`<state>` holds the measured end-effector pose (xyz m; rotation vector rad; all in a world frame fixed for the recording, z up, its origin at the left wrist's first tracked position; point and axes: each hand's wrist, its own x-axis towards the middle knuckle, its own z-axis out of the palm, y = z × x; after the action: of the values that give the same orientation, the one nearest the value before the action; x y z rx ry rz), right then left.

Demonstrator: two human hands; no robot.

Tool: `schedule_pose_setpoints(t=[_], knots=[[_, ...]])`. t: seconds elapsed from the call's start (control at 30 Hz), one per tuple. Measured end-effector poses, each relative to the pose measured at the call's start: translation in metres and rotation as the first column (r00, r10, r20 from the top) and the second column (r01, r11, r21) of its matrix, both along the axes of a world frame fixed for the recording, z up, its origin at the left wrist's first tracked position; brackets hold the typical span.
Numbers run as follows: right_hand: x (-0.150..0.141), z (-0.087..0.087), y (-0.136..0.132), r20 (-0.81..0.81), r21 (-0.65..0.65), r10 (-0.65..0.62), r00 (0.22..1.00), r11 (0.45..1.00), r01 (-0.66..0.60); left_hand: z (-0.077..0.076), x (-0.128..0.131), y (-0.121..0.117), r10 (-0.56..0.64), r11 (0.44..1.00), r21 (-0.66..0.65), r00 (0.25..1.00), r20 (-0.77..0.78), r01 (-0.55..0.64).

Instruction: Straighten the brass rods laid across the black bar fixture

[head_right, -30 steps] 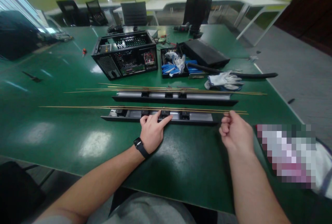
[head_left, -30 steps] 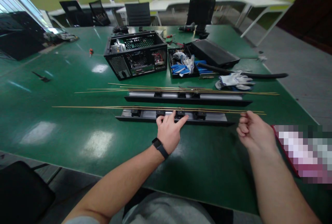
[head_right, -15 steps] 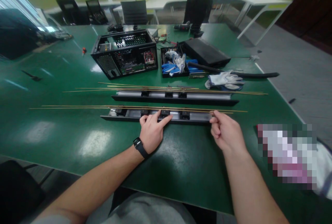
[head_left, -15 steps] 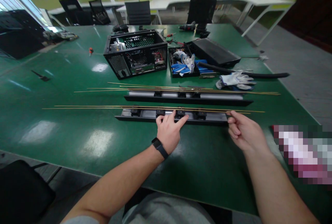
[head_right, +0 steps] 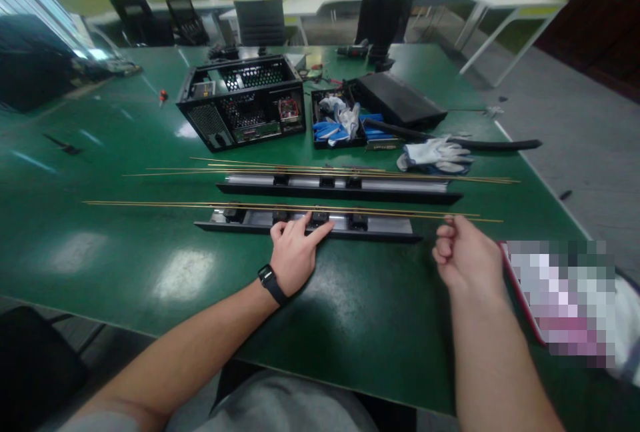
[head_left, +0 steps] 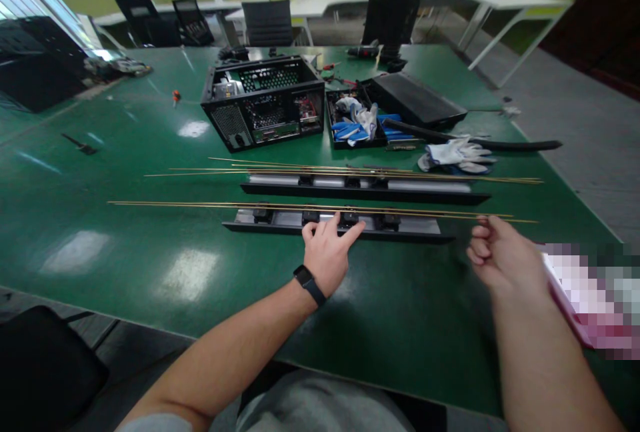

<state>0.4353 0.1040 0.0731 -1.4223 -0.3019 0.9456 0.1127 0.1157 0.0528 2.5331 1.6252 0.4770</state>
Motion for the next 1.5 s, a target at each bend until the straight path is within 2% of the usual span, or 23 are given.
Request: schedule_pose_setpoints(t=[0.07, 0.2, 0.93, 1.07, 1.17, 1.23, 1.3, 1.4, 1.5], knots=[[-0.024, 0.006, 0.000, -0.010, -0.025, 0.011, 1.000, 1.000, -0.011, -0.001, 0.000, 0.000, 0.000, 1.000, 0.005, 1.000, 0.000, 0.000], [-0.049, 0.011, -0.002, -0.031, -0.018, 0.157, 0.987, 0.987, -0.158, -0.001, 0.001, 0.000, 0.001, 1.000, 0.008, 1.000, -0.001, -0.001], [-0.068, 0.011, -0.001, -0.103, -0.012, 0.266, 0.958, 0.963, -0.269, 0.001, 0.002, 0.000, -0.003, 1.000, 0.017, 1.000, -0.001, 0.003], [-0.058, 0.016, 0.001, -0.128, -0.006, 0.183, 0.975, 0.983, -0.186, 0.001, 0.002, 0.000, -0.005, 1.000, 0.013, 1.000, -0.004, 0.005], [-0.041, 0.023, 0.002, -0.114, -0.035, 0.005, 0.994, 0.999, -0.009, 0.001, 0.001, 0.000, -0.005, 1.000, 0.010, 1.000, -0.008, 0.005], [-0.028, 0.029, 0.002, -0.088, -0.058, -0.132, 0.987, 0.990, 0.128, 0.001, 0.001, 0.000, -0.004, 1.000, 0.010, 1.000, -0.009, 0.004], [-0.016, 0.034, 0.002, -0.075, -0.065, -0.217, 0.973, 0.975, 0.212, 0.000, 0.002, 0.000, -0.004, 1.000, 0.014, 1.000, -0.007, 0.004], [-0.006, 0.036, 0.001, -0.069, -0.060, -0.234, 0.970, 0.971, 0.230, -0.001, 0.002, 0.001, -0.004, 1.000, 0.026, 1.000, -0.004, 0.004], [-0.011, 0.030, 0.001, -0.059, -0.065, -0.184, 0.981, 0.981, 0.180, -0.001, 0.002, 0.000, -0.003, 1.000, 0.026, 1.000, -0.001, 0.003]])
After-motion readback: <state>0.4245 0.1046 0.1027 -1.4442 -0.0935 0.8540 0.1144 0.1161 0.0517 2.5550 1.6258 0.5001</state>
